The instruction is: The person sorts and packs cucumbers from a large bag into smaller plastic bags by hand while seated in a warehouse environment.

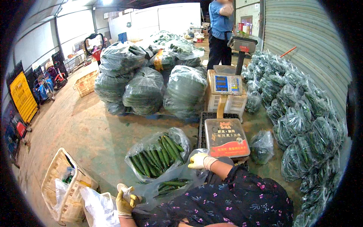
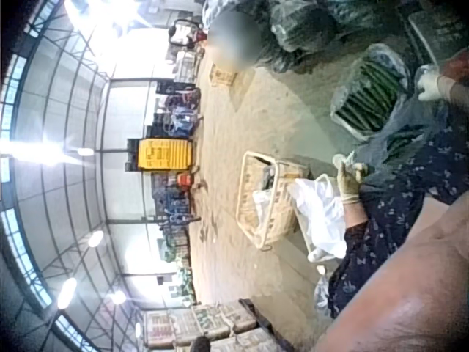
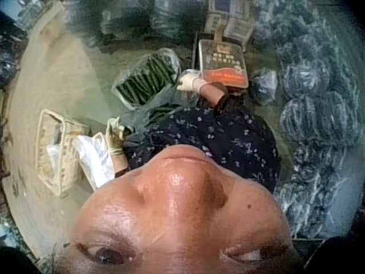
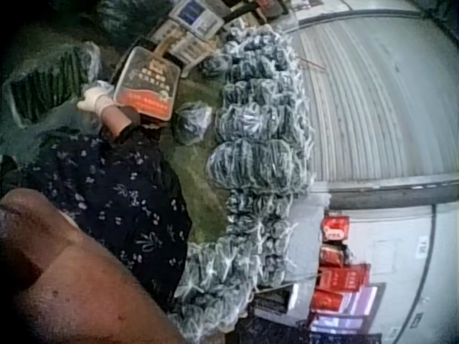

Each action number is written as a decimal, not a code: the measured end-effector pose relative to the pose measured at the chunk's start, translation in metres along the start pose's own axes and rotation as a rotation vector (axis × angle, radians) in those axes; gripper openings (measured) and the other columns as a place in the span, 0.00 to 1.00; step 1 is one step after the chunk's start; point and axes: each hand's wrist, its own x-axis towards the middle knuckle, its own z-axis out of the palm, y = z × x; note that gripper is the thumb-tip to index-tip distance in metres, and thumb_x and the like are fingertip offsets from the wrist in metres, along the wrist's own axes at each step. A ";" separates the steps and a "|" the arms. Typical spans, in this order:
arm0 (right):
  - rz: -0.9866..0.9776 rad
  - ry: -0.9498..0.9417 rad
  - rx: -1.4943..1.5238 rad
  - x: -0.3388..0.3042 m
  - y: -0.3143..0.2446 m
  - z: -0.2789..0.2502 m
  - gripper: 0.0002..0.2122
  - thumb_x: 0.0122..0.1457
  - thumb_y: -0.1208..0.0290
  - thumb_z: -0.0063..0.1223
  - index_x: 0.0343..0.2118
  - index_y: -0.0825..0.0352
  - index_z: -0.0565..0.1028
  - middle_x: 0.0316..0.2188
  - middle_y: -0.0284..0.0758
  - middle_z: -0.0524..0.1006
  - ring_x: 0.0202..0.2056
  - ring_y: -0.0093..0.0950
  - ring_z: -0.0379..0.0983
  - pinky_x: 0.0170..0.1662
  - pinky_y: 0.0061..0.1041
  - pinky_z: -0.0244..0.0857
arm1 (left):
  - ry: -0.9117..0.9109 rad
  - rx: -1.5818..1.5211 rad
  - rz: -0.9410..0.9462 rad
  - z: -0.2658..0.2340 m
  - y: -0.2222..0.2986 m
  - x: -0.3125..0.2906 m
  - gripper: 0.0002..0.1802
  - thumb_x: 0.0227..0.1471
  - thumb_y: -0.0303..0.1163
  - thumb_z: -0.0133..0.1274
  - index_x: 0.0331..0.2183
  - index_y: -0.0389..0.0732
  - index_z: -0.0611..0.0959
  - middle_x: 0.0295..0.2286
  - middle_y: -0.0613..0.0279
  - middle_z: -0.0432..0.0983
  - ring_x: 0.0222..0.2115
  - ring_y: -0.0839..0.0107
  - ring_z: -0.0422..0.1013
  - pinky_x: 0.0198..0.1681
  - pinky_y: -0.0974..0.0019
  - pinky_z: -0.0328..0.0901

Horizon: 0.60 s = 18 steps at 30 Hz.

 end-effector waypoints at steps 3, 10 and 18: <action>-0.015 -0.005 -0.024 0.002 0.005 0.003 0.23 0.46 0.51 0.44 0.32 0.68 0.77 0.33 0.46 0.76 0.36 0.42 0.73 0.42 0.36 0.65 | -0.001 -0.043 -0.016 -0.033 0.004 0.006 0.32 0.54 0.54 0.39 0.39 0.30 0.74 0.18 0.47 0.74 0.08 0.66 0.63 0.11 0.69 0.58; -0.015 0.058 -0.083 -0.006 0.029 0.026 0.19 0.47 0.53 0.47 0.32 0.64 0.78 0.30 0.43 0.77 0.34 0.40 0.74 0.41 0.36 0.66 | 0.071 0.159 -0.028 -0.047 -0.010 0.037 0.25 0.54 0.49 0.45 0.34 0.33 0.76 0.17 0.55 0.73 0.08 0.72 0.63 0.11 0.71 0.57; 0.013 0.048 0.089 -0.018 0.042 0.087 0.17 0.45 0.56 0.48 0.33 0.62 0.77 0.32 0.42 0.77 0.36 0.40 0.73 0.40 0.37 0.66 | 0.022 0.246 -0.190 -0.038 -0.020 0.087 0.29 0.54 0.56 0.40 0.34 0.38 0.78 0.17 0.64 0.72 0.11 0.75 0.63 0.15 0.72 0.58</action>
